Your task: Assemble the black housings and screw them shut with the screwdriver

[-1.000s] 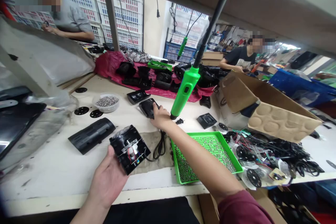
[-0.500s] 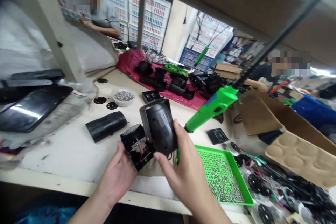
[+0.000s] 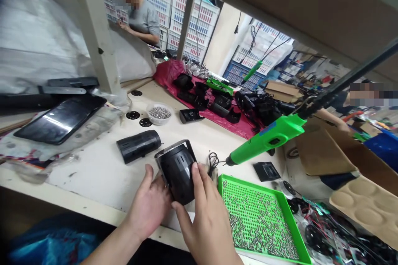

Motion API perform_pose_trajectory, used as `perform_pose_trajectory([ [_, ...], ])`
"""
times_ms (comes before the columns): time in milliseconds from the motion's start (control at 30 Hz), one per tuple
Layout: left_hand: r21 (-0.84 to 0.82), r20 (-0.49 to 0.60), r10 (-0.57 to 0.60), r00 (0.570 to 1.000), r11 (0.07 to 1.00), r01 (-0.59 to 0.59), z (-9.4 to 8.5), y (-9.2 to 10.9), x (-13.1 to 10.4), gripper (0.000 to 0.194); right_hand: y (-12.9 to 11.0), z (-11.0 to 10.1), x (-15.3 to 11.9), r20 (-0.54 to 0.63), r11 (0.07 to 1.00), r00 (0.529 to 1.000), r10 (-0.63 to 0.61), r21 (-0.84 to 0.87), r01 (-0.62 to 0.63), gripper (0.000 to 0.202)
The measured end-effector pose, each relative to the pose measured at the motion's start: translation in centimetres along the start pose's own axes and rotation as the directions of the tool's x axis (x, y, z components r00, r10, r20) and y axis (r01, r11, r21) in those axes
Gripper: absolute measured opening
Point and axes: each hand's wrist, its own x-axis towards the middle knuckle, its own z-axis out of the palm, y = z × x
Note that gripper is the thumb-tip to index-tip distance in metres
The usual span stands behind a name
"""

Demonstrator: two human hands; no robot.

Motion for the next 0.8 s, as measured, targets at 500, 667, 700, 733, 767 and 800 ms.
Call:
perform_pose_trajectory([
  [500, 0.257, 0.143, 0.19, 0.971, 0.941, -0.222, -0.3, -0.9, -0.2, 0.069, 0.5, 0.3, -0.4, 0.09, 0.996, 0.995, 0.033, 0.082, -0.04, 0.074],
  [667, 0.372, 0.056, 0.238, 0.97, 0.896, -0.241, 0.6, -1.6, -0.6, 0.071, 1.1, 0.5, -1.1, 0.071, 0.991, 0.997, 0.043, 0.124, -0.051, 0.071],
  [700, 0.395, 0.05, 0.245, 0.968, 0.886, -0.245, 0.7, -1.8, -0.6, 0.07, 1.3, 0.7, -1.3, 0.072, 0.989, 0.996, 0.049, 0.136, -0.059, 0.071],
  [733, 0.42, 0.042, 0.256, 0.966, 0.873, -0.25, 0.9, -2.0, -0.7, 0.071, 1.5, 0.7, -1.5, 0.073, 0.987, 0.996, 0.056, 0.149, -0.066, 0.07],
  [767, 0.443, 0.032, 0.273, 0.961, 0.858, -0.259, 1.0, -2.2, -0.7, 0.072, 1.7, 0.8, -1.7, 0.077, 0.984, 0.995, 0.063, 0.164, -0.075, 0.07],
  [800, 0.462, 0.02, 0.296, 0.955, 0.845, -0.271, 1.1, -2.4, -0.8, 0.073, 2.0, 0.9, -1.9, 0.084, 0.98, 0.994, 0.069, 0.178, -0.083, 0.07],
])
